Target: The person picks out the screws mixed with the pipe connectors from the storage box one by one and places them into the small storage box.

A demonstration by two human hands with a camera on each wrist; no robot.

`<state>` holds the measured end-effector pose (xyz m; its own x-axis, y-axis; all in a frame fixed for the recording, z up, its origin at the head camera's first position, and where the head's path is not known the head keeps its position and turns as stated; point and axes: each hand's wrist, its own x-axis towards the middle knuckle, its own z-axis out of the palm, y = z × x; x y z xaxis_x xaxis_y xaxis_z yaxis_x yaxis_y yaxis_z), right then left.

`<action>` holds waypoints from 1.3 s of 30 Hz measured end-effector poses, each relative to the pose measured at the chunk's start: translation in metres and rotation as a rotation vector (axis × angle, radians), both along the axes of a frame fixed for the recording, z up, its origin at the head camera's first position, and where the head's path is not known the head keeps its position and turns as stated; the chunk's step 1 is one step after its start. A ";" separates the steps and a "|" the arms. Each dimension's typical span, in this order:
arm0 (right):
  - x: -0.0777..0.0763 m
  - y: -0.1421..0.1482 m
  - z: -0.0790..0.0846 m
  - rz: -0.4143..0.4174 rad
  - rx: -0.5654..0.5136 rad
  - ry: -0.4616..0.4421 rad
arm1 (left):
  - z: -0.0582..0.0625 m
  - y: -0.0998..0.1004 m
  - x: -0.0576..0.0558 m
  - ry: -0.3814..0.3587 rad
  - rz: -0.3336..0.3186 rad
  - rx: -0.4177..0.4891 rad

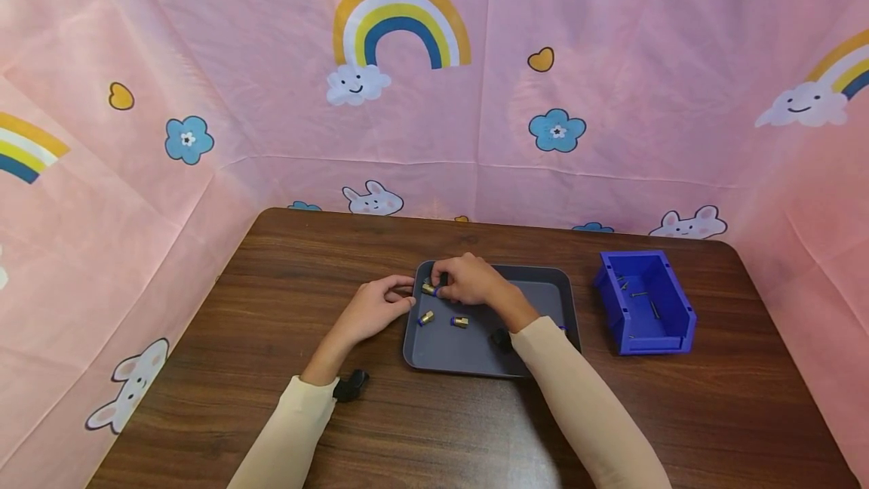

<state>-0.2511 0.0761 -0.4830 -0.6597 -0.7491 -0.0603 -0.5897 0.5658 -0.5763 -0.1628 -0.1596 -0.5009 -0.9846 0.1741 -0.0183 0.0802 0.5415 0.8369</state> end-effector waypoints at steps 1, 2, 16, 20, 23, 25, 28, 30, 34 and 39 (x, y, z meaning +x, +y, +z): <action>0.000 0.000 0.000 0.001 -0.003 0.001 | 0.000 0.000 0.000 0.001 -0.001 -0.001; 0.000 -0.001 -0.001 0.001 -0.004 0.002 | 0.000 0.000 0.000 0.000 -0.001 -0.001; -0.003 0.002 -0.001 0.049 -0.009 -0.004 | 0.004 -0.001 0.001 -0.007 -0.017 0.010; -0.003 0.003 -0.002 0.049 -0.007 0.002 | 0.002 -0.001 0.001 -0.009 -0.017 -0.001; -0.003 0.004 -0.003 0.038 -0.011 0.002 | 0.001 -0.001 0.000 -0.012 -0.011 -0.004; -0.002 0.005 -0.003 0.026 -0.016 -0.003 | 0.001 0.000 0.000 -0.015 -0.007 -0.002; -0.002 0.007 -0.001 0.017 -0.017 -0.007 | 0.001 0.000 0.000 -0.014 -0.003 -0.003; -0.001 0.009 0.000 0.020 -0.015 -0.013 | 0.001 0.000 0.000 -0.016 0.000 -0.005; 0.001 0.012 0.003 0.035 0.001 -0.026 | 0.002 0.000 0.000 -0.019 0.003 -0.004; 0.003 0.017 0.005 0.055 0.000 -0.040 | 0.001 0.000 0.001 -0.025 -0.001 0.006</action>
<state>-0.2484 0.0931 -0.4783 -0.6150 -0.7838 -0.0856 -0.5962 0.5333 -0.6001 -0.1619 -0.1592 -0.4995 -0.9837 0.1750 -0.0417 0.0597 0.5362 0.8419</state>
